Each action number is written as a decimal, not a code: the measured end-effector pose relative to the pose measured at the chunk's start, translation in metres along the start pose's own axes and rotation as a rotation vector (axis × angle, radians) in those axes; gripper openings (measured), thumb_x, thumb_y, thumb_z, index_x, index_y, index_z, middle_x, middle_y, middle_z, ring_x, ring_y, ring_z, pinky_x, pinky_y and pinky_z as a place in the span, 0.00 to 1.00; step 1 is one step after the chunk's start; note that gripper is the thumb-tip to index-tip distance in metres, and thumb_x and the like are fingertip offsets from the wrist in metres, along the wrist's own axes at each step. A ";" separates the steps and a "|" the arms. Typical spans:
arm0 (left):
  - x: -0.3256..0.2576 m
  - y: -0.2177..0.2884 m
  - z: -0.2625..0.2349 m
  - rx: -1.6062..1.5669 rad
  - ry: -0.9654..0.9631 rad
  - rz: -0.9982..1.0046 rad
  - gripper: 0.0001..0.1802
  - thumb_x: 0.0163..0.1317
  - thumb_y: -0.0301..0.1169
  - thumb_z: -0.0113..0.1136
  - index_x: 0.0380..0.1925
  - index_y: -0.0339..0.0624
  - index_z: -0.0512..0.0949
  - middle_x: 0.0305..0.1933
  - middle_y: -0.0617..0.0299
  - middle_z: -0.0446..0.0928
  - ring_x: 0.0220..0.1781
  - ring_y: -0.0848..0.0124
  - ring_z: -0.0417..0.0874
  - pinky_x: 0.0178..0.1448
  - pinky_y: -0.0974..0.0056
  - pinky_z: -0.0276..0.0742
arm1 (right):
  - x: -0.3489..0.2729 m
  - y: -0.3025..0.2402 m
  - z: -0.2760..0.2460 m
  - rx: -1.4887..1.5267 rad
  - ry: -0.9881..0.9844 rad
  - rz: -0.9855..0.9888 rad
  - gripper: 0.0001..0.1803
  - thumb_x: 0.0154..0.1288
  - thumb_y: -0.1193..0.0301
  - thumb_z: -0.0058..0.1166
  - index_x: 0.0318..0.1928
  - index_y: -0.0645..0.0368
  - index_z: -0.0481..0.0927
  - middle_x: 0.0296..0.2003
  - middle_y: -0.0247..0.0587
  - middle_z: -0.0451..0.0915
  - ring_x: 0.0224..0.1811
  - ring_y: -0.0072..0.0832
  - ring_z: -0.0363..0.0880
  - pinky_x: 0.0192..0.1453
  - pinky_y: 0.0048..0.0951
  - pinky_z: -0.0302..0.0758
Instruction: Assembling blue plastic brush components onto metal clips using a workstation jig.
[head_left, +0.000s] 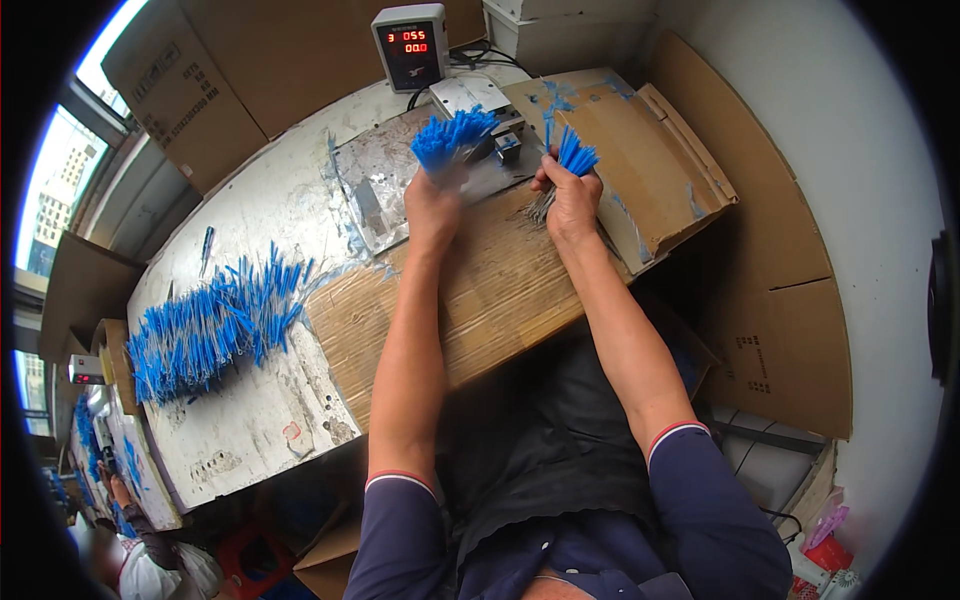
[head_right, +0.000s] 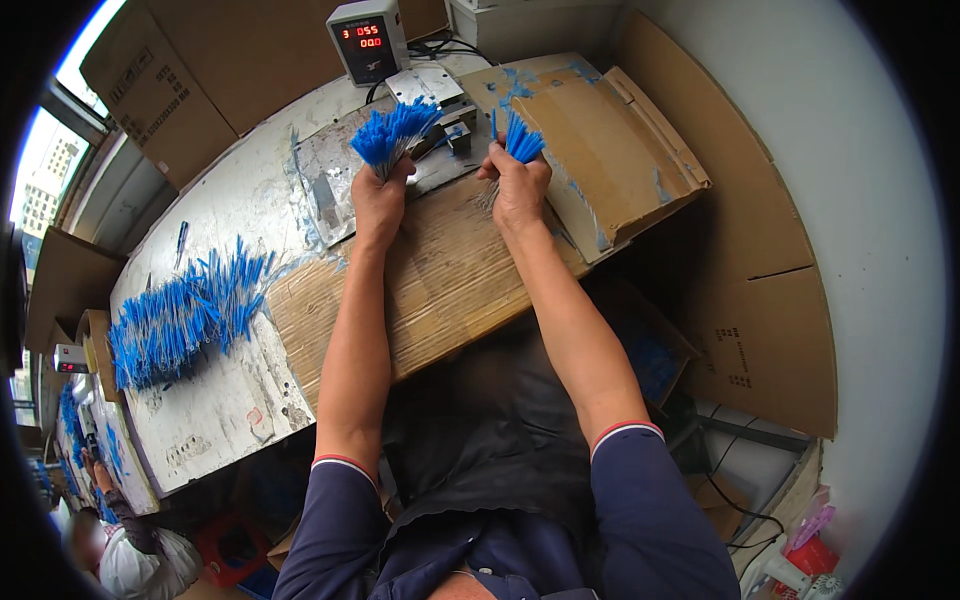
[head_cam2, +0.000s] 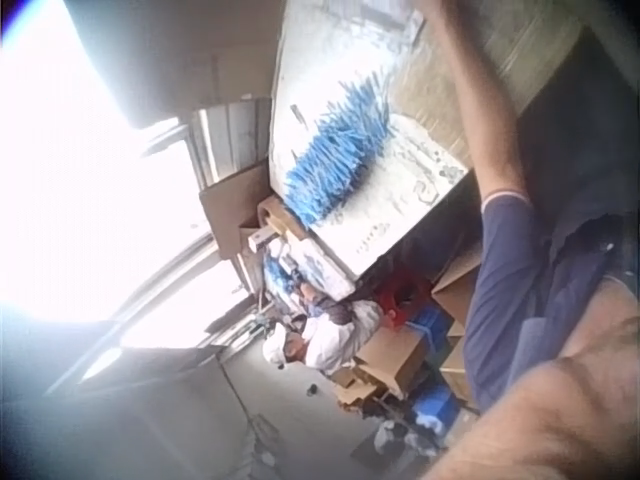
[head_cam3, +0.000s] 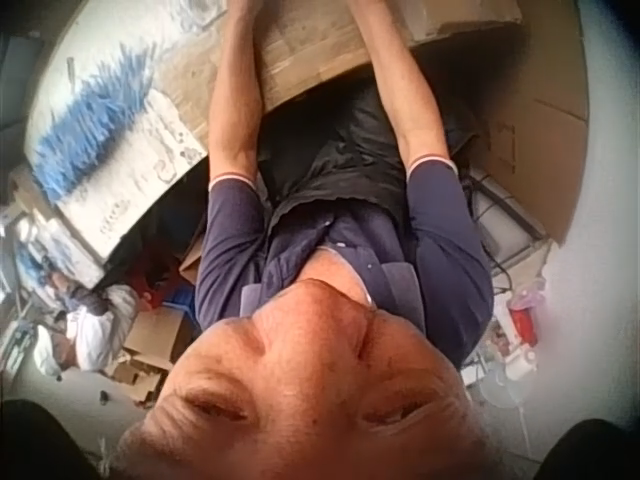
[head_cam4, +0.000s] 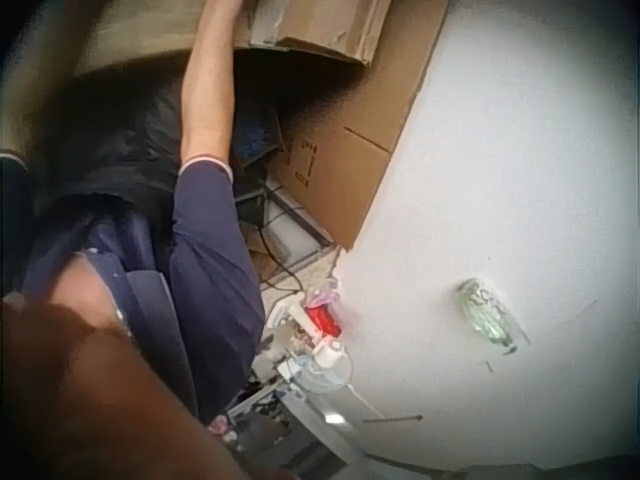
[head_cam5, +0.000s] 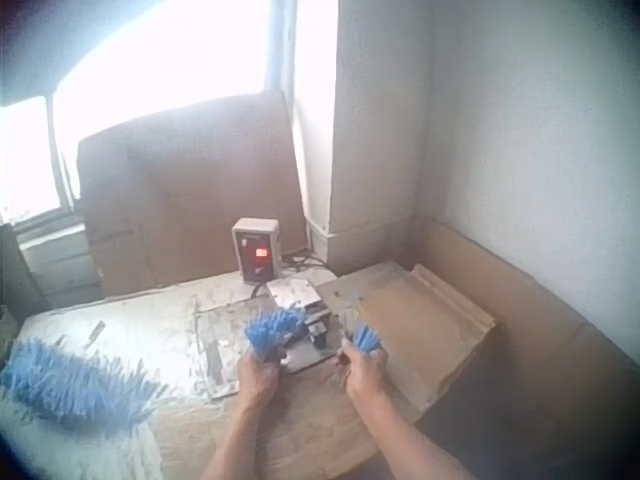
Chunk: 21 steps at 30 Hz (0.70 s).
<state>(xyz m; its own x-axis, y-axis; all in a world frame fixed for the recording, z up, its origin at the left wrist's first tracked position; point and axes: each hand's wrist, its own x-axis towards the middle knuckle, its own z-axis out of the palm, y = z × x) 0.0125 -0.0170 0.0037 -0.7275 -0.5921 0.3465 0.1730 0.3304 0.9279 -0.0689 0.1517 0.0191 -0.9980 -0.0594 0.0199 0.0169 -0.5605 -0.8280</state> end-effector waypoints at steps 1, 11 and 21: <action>0.000 0.001 0.001 0.004 -0.015 0.003 0.05 0.68 0.28 0.66 0.41 0.41 0.86 0.35 0.65 0.87 0.38 0.77 0.83 0.47 0.66 0.78 | 0.000 0.001 -0.002 0.007 0.013 -0.003 0.10 0.63 0.79 0.62 0.45 0.67 0.79 0.32 0.39 0.80 0.25 0.24 0.79 0.27 0.27 0.79; 0.000 0.007 0.000 0.069 -0.122 -0.078 0.07 0.69 0.30 0.66 0.42 0.39 0.86 0.35 0.68 0.85 0.38 0.79 0.82 0.46 0.69 0.77 | 0.004 -0.001 0.000 0.065 -0.207 0.119 0.10 0.65 0.76 0.64 0.46 0.65 0.82 0.27 0.36 0.80 0.24 0.22 0.78 0.27 0.26 0.76; 0.004 0.018 -0.015 0.288 -0.268 -0.126 0.07 0.68 0.28 0.66 0.42 0.38 0.86 0.35 0.66 0.86 0.38 0.77 0.82 0.47 0.67 0.78 | 0.016 -0.012 -0.006 0.029 -0.307 0.307 0.04 0.65 0.77 0.64 0.36 0.63 0.81 0.25 0.36 0.80 0.20 0.22 0.78 0.20 0.26 0.78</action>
<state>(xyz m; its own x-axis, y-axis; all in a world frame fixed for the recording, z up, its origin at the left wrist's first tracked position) 0.0232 -0.0242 0.0241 -0.8851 -0.4410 0.1489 -0.0937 0.4822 0.8710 -0.0852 0.1628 0.0262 -0.8823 -0.4675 -0.0551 0.3159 -0.5013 -0.8055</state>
